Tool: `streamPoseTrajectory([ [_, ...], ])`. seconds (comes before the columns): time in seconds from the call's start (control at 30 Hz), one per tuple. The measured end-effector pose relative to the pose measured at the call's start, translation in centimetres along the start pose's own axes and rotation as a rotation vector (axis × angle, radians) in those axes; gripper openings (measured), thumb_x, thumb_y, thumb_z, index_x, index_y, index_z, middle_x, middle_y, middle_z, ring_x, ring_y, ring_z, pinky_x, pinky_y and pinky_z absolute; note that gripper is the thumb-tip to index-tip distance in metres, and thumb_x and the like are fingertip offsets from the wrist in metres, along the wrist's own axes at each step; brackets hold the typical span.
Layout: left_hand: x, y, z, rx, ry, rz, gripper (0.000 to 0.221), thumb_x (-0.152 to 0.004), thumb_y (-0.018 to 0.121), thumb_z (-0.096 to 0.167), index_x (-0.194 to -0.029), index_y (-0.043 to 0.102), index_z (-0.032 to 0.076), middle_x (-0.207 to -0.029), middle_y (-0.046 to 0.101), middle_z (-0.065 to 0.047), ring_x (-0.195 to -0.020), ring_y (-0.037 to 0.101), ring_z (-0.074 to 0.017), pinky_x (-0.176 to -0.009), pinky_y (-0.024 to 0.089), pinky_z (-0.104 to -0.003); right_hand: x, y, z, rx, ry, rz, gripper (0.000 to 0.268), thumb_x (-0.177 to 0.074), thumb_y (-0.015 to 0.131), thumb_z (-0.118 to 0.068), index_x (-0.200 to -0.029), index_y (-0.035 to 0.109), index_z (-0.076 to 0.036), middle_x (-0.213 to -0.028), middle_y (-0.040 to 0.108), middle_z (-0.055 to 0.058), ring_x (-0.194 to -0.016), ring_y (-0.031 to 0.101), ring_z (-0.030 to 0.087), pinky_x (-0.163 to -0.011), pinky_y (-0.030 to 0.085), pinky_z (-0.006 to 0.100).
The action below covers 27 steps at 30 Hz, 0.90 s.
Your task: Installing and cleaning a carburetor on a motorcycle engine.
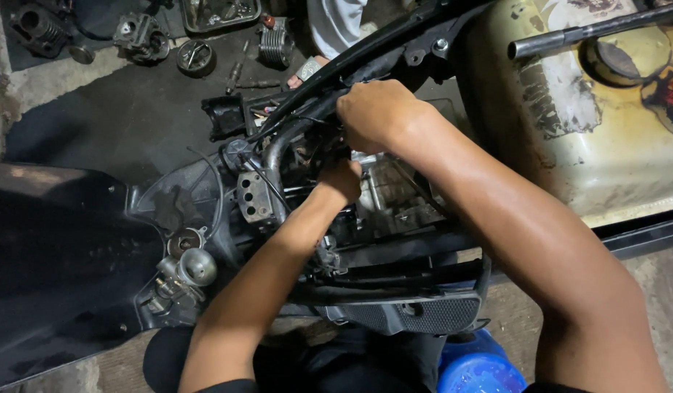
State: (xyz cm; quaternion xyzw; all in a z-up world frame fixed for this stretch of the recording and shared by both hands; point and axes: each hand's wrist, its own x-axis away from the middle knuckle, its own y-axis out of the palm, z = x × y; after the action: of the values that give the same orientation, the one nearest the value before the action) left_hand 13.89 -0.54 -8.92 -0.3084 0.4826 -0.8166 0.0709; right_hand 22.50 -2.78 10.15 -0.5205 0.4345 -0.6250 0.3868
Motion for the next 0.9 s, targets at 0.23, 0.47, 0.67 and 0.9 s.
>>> streamPoseTrajectory([
  [0.23,-0.4,0.7,-0.1,0.005,-0.037,-0.013,0.043,-0.091,0.068,0.034,-0.114,0.073,-0.002,-0.113,0.070,-0.023,-0.112,0.068,-0.0407,-0.092,0.057,-0.051,-0.4,0.8,0.3,-0.011,-0.019,0.001,0.019,-0.087,0.070,-0.020,-0.090,0.081,-0.005,-0.078,0.076,0.016,-0.076,0.077,0.034,-0.061,0.061,0.047],
  [0.47,-0.7,1.2,-0.1,0.014,-0.087,-0.029,0.046,-0.091,0.068,0.035,-0.117,0.072,-0.003,-0.117,0.069,-0.024,-0.115,0.067,-0.0408,-0.095,0.057,-0.051,-0.3,0.5,0.1,-0.018,-0.017,0.021,0.019,-0.087,0.069,-0.019,-0.089,0.080,-0.004,-0.078,0.076,0.017,-0.076,0.077,0.035,-0.061,0.062,0.047],
  [0.67,-1.1,1.6,-0.3,0.023,-0.131,-0.041,0.048,-0.092,0.067,0.035,-0.120,0.071,-0.003,-0.121,0.069,-0.024,-0.118,0.067,-0.0409,-0.097,0.057,-0.051,0.3,-0.2,-0.3,-0.022,-0.023,0.013,0.019,-0.087,0.069,-0.017,-0.091,0.080,-0.003,-0.081,0.077,0.017,-0.078,0.077,0.036,-0.062,0.062,0.046],
  [0.9,-1.6,2.1,-0.4,0.015,-0.180,-0.063,0.050,-0.093,0.067,0.036,-0.123,0.071,-0.004,-0.125,0.068,-0.024,-0.122,0.066,-0.0410,-0.099,0.056,-0.052,0.0,-0.6,-0.6,-0.030,0.003,0.025,0.018,-0.087,0.067,-0.016,-0.090,0.081,-0.005,-0.079,0.077,0.014,-0.076,0.077,0.034,-0.060,0.061,0.045],
])
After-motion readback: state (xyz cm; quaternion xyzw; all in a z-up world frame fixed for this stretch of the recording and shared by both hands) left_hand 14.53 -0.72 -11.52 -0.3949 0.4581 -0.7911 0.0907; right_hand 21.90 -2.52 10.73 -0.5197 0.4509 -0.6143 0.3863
